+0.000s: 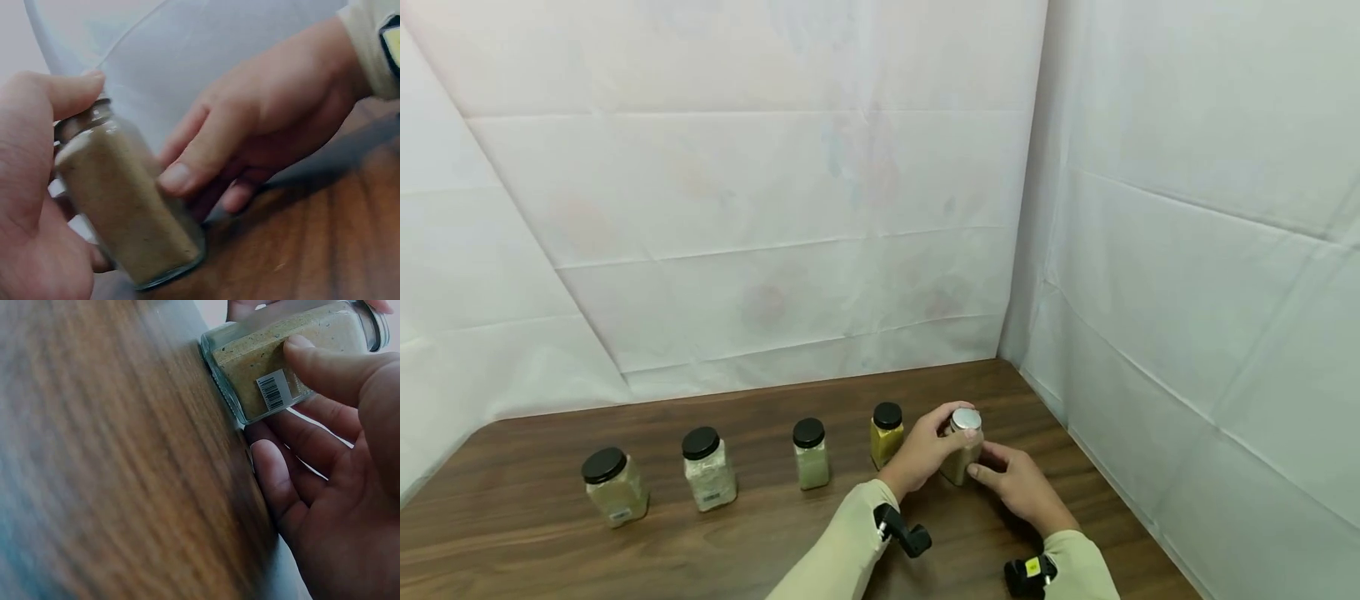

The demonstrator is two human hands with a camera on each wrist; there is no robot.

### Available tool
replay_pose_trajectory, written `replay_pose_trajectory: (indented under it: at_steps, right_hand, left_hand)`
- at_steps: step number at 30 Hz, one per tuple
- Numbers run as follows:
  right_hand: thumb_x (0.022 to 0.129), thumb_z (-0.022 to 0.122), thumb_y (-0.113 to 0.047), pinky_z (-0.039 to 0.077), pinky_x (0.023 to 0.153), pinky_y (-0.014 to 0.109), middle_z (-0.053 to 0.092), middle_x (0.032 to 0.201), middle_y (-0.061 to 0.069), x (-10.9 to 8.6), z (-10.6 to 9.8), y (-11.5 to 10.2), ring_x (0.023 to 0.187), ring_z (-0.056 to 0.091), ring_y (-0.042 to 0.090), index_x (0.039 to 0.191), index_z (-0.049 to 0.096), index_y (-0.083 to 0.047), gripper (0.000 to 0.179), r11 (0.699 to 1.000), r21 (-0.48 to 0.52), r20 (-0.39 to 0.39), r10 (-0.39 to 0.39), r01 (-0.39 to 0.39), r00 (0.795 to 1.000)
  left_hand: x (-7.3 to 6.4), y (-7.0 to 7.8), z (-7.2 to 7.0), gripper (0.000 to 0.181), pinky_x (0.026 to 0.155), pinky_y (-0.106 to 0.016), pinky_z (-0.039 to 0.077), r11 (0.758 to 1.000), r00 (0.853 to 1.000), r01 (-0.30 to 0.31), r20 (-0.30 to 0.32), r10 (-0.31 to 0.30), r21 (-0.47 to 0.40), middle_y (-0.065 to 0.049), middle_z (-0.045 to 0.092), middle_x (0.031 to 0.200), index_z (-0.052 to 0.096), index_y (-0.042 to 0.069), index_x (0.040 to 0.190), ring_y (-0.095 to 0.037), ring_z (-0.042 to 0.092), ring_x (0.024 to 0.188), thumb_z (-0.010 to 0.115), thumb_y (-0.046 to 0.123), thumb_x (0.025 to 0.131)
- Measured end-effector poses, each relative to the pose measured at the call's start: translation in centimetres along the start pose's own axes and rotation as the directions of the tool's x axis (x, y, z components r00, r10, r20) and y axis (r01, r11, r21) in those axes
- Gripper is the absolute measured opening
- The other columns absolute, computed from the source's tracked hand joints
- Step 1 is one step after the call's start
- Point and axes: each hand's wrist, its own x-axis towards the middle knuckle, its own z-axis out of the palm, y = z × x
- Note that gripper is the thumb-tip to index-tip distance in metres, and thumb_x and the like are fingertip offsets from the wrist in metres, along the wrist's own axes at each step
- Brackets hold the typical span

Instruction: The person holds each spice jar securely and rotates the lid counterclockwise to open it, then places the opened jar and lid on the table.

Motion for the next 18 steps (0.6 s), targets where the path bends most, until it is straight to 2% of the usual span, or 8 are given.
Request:
replay_pose_trajectory:
  at_steps: [3, 6, 10, 13, 18]
  right_hand:
    - [0.094, 0.071, -0.038, 0.043, 0.102, 0.053, 0.058, 0.138, 0.018, 0.0, 0.3, 0.3, 0.127, 0.053, 0.035, 0.142, 0.053, 0.001, 0.065, 1.0, -0.012, -0.008, 0.014, -0.014, 1.0]
    - [0.093, 0.071, -0.041, 0.04, 0.104, 0.056, 0.054, 0.142, 0.018, 0.3, 0.7, 0.2, 0.131, 0.049, 0.037, 0.145, 0.051, -0.001, 0.069, 0.999, -0.028, -0.009, 0.016, -0.016, 1.0]
    - [0.092, 0.072, -0.046, 0.041, 0.102, 0.058, 0.054, 0.142, 0.017, 0.6, 1.0, -0.3, 0.13, 0.05, 0.037, 0.146, 0.05, -0.004, 0.072, 0.998, -0.043, -0.009, 0.036, -0.037, 0.999]
    - [0.09, 0.073, -0.047, 0.044, 0.099, 0.056, 0.059, 0.136, 0.014, 0.6, 1.1, -0.6, 0.124, 0.055, 0.034, 0.141, 0.054, -0.006, 0.068, 0.996, -0.069, -0.046, 0.049, -0.052, 0.998]
    - [0.09, 0.074, -0.035, 0.045, 0.098, 0.052, 0.062, 0.13, 0.013, 0.6, 0.9, -0.2, 0.118, 0.058, 0.029, 0.137, 0.057, -0.003, 0.059, 0.997, -0.078, -0.068, 0.02, -0.025, 0.997]
  left_hand:
    - [0.5, -0.1, -0.8, 0.042, 0.094, -0.03, 0.048, 0.999, 0.996, 0.028, 0.089, -0.025, -0.026, 0.005, 0.061, 0.127, 0.057, 0.025, 0.14, -0.01, 0.059, 0.113, 0.066, 0.028, 0.099]
    - [0.9, -0.1, -1.4, 0.044, 0.096, -0.03, 0.048, 0.996, 0.99, 0.047, 0.134, -0.037, -0.071, 0.002, 0.059, 0.131, 0.057, 0.022, 0.142, -0.011, 0.057, 0.117, 0.067, 0.024, 0.099]
    - [1.1, 0.0, -1.7, 0.043, 0.095, -0.031, 0.049, 0.993, 0.989, 0.056, 0.144, -0.041, -0.101, 0.0, 0.059, 0.132, 0.059, 0.02, 0.14, -0.012, 0.057, 0.118, 0.068, 0.02, 0.098]
    - [1.3, -0.1, -1.5, 0.042, 0.095, -0.03, 0.049, 0.994, 0.989, 0.048, 0.147, -0.033, -0.094, 0.002, 0.059, 0.13, 0.06, 0.02, 0.138, -0.012, 0.057, 0.117, 0.07, 0.021, 0.097]
    - [1.7, -0.9, -1.3, 0.041, 0.095, -0.03, 0.047, 0.993, 0.984, 0.036, 0.179, -0.015, -0.114, 0.004, 0.06, 0.129, 0.062, 0.021, 0.136, -0.011, 0.056, 0.116, 0.07, 0.022, 0.096]
